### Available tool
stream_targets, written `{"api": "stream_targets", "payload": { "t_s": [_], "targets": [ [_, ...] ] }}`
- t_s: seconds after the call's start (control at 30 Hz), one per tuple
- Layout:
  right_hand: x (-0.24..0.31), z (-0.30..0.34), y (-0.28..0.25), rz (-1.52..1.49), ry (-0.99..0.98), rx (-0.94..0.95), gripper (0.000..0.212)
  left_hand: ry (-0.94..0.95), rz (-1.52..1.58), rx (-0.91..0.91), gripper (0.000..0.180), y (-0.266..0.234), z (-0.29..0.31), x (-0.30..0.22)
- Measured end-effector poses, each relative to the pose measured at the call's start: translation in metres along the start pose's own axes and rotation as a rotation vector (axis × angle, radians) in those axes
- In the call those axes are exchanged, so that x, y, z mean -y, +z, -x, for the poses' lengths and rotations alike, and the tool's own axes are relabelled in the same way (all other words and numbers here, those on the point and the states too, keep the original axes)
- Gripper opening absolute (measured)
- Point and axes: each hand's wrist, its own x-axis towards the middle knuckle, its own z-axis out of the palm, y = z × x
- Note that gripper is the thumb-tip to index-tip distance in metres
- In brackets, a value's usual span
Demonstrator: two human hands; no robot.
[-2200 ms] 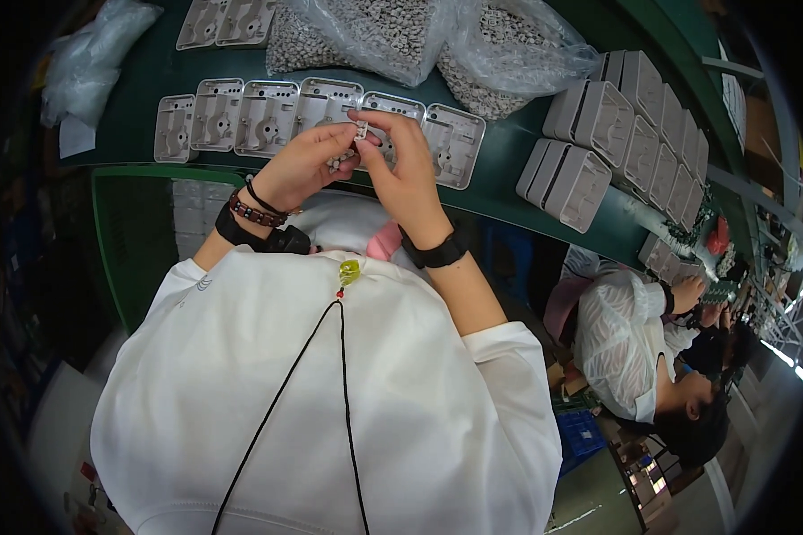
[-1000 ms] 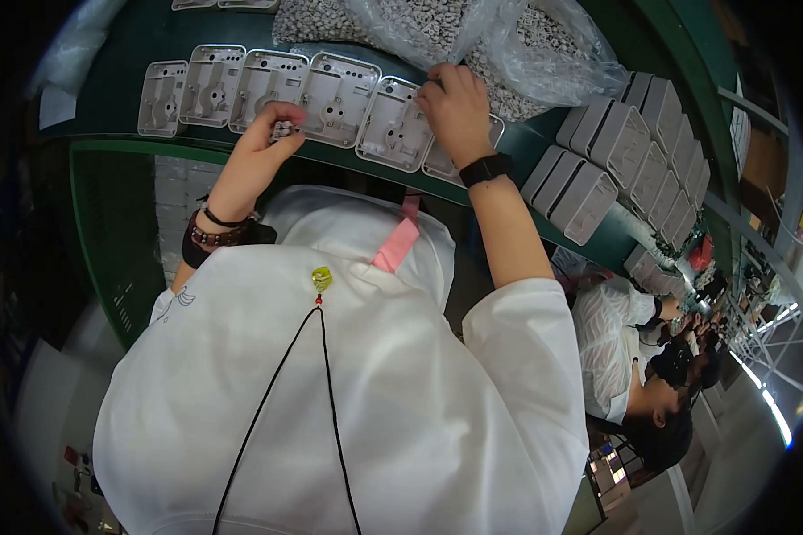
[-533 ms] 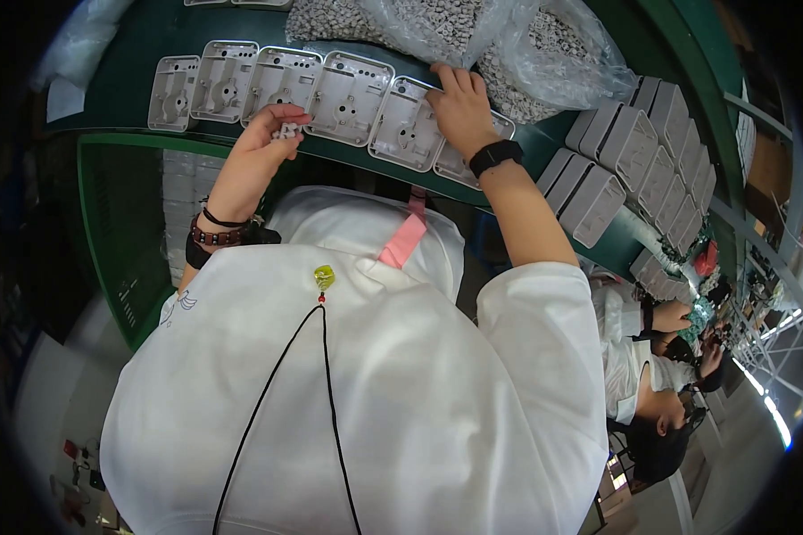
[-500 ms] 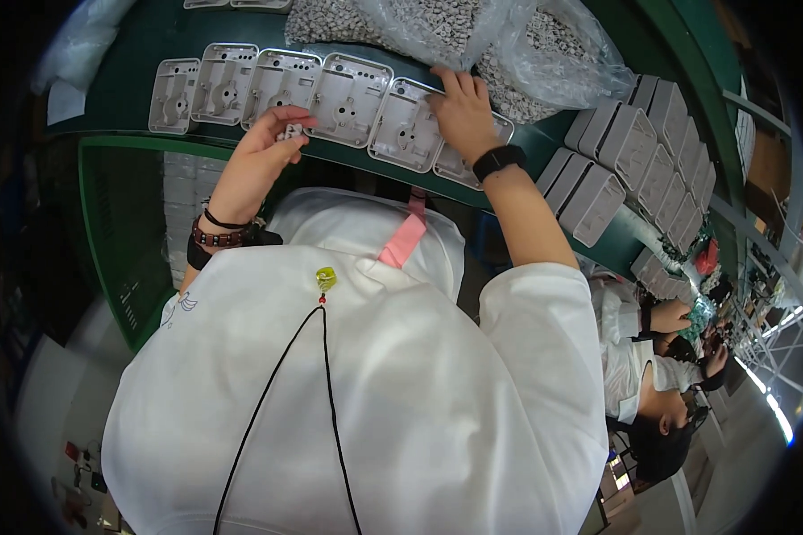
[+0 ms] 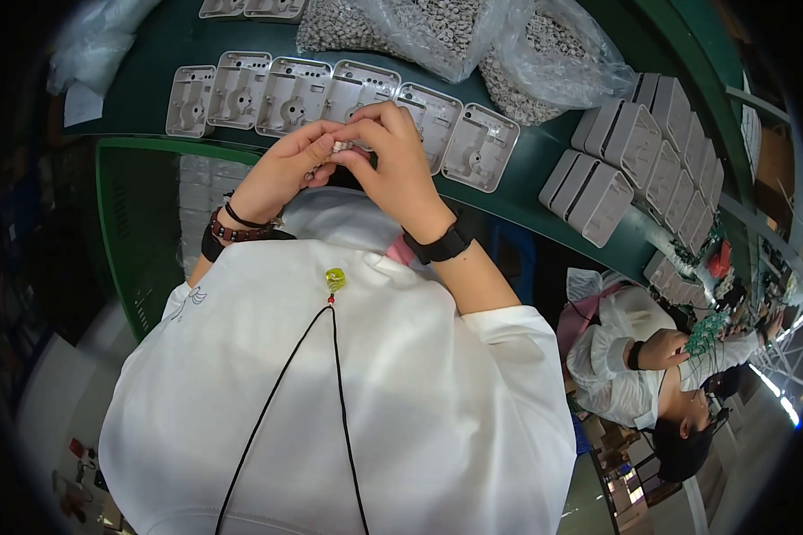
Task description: The person picks up small white components from a bag and inserts them into plastic housings by hand. They then stack the completed housings together and place them into a green plastic crate.
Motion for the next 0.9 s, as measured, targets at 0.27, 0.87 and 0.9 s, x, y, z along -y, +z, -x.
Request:
{"api": "stream_targets", "payload": {
  "t_s": [0.27, 0.87, 0.9],
  "targets": [
    [0.011, 0.003, 0.005, -0.701, 0.485, -0.091, 0.019, -0.049, 0.071, 0.064, 0.017, 0.003, 0.001, -0.005],
    [0.012, -0.022, 0.007, -0.08, 0.086, 0.112, 0.014, 0.298, -0.621, 0.023, 0.019, -0.037, 0.001, -0.005],
    [0.012, -0.025, 0.007, -0.054, 0.091, 0.14, 0.014, 0.337, -0.684, 0.02, 0.019, -0.04, 0.0, -0.004]
  ]
}}
